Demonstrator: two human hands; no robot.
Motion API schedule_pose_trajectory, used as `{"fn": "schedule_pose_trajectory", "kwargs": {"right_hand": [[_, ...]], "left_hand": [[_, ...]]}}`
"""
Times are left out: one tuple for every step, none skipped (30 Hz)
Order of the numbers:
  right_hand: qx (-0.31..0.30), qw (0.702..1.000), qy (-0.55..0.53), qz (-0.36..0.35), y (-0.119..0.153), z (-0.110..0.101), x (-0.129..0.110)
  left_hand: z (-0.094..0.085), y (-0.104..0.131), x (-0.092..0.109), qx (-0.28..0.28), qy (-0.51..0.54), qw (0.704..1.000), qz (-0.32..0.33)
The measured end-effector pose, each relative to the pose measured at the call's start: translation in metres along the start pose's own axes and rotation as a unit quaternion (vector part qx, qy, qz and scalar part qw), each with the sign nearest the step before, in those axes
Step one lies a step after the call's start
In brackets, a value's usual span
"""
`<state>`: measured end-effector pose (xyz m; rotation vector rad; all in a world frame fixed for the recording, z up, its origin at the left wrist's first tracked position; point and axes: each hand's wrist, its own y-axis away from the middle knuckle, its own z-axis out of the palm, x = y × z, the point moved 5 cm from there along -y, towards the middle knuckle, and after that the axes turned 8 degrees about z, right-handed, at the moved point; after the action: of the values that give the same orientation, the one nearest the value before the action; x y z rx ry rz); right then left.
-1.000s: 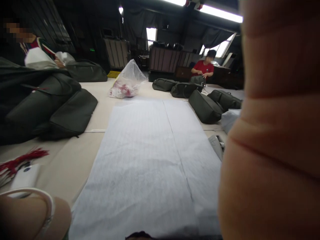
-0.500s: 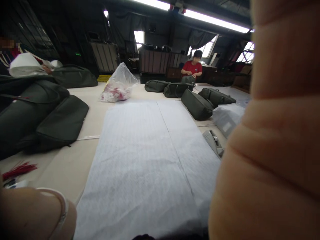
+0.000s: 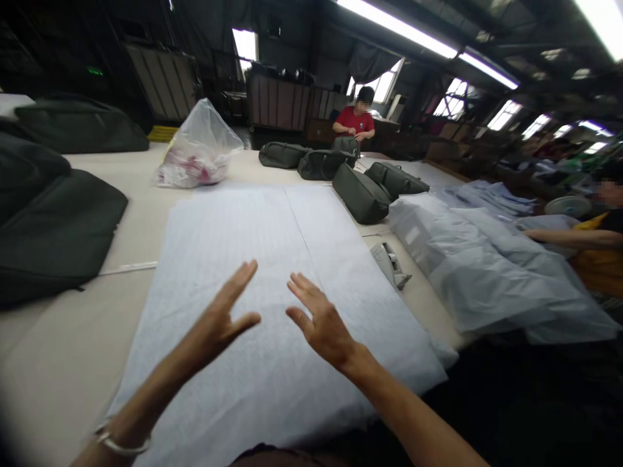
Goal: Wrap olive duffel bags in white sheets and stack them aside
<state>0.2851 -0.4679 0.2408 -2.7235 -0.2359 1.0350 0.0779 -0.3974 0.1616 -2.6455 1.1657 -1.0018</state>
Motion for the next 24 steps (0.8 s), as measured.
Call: {"fn": "schedule_pose_trajectory", "kwargs": {"right_hand": [[-0.046, 0.996, 0.061, 0.042, 0.015, 0.031, 0.035], [-0.085, 0.985, 0.120, 0.087, 0.033, 0.059, 0.072], [-0.120, 0.971, 0.170, 0.120, 0.053, 0.085, 0.104], [-0.145, 0.958, 0.207, 0.139, 0.073, 0.106, 0.132], [-0.164, 0.949, 0.228, 0.140, 0.091, 0.123, 0.152], [-0.169, 0.946, 0.241, 0.133, 0.106, 0.134, 0.166], [-0.165, 0.947, 0.247, 0.122, 0.117, 0.142, 0.174], [-0.155, 0.950, 0.248, 0.107, 0.125, 0.146, 0.178], [-0.141, 0.954, 0.246, 0.092, 0.129, 0.148, 0.179], [-0.127, 0.959, 0.242, 0.077, 0.130, 0.149, 0.178], [-0.115, 0.963, 0.236, 0.065, 0.129, 0.149, 0.177], [-0.104, 0.967, 0.226, 0.057, 0.126, 0.150, 0.176], [-0.095, 0.971, 0.215, 0.052, 0.123, 0.150, 0.175], [-0.087, 0.974, 0.202, 0.051, 0.119, 0.150, 0.174], [-0.084, 0.977, 0.190, 0.052, 0.115, 0.150, 0.173], [-0.082, 0.979, 0.177, 0.053, 0.112, 0.149, 0.172], [-0.080, 0.982, 0.162, 0.057, 0.110, 0.147, 0.172], [-0.072, 0.985, 0.140, 0.076, 0.109, 0.142, 0.172], [-0.057, 0.986, 0.114, 0.110, 0.109, 0.135, 0.174], [-0.037, 0.983, 0.089, 0.155, 0.112, 0.125, 0.177], [-0.012, 0.976, 0.069, 0.205, 0.117, 0.114, 0.182], [0.011, 0.966, 0.057, 0.254, 0.124, 0.102, 0.187], [0.030, 0.953, 0.053, 0.296, 0.134, 0.090, 0.192], [0.044, 0.941, 0.056, 0.331, 0.144, 0.079, 0.197]], "left_hand": [[0.026, 0.012, -0.002, -0.055, -0.018, 0.998, -0.015], [0.055, 0.027, -0.006, -0.120, -0.042, 0.991, -0.034], [0.083, 0.045, -0.010, -0.183, -0.071, 0.979, -0.053], [0.109, 0.064, -0.016, -0.236, -0.100, 0.964, -0.070], [0.129, 0.080, -0.021, -0.259, -0.122, 0.955, -0.073], [0.144, 0.093, -0.026, -0.266, -0.138, 0.952, -0.068], [0.155, 0.103, -0.030, -0.262, -0.150, 0.952, -0.058], [0.162, 0.109, -0.034, -0.250, -0.158, 0.954, -0.045], [0.166, 0.113, -0.037, -0.236, -0.164, 0.957, -0.033], [0.168, 0.116, -0.041, -0.220, -0.167, 0.961, -0.021], [0.168, 0.117, -0.043, -0.204, -0.170, 0.964, -0.010], [0.168, 0.117, -0.045, -0.186, -0.169, 0.968, 0.003], [0.166, 0.117, -0.047, -0.168, -0.166, 0.972, 0.016], [0.165, 0.116, -0.048, -0.150, -0.159, 0.976, 0.028], [0.163, 0.116, -0.048, -0.132, -0.146, 0.980, 0.039], [0.161, 0.115, -0.049, -0.114, -0.126, 0.985, 0.041], [0.159, 0.114, -0.050, -0.098, -0.103, 0.989, 0.035], [0.157, 0.112, -0.051, -0.083, -0.081, 0.993, 0.024], [0.154, 0.110, -0.052, -0.071, -0.063, 0.995, 0.011], [0.153, 0.108, -0.052, -0.062, -0.049, 0.997, 0.000], [0.152, 0.106, -0.052, -0.057, -0.042, 0.997, -0.009], [0.151, 0.104, -0.052, -0.053, -0.039, 0.998, -0.015], [0.150, 0.101, -0.051, -0.050, -0.037, 0.998, -0.017], [0.150, 0.100, -0.051, -0.046, -0.033, 0.998, -0.019]]}}
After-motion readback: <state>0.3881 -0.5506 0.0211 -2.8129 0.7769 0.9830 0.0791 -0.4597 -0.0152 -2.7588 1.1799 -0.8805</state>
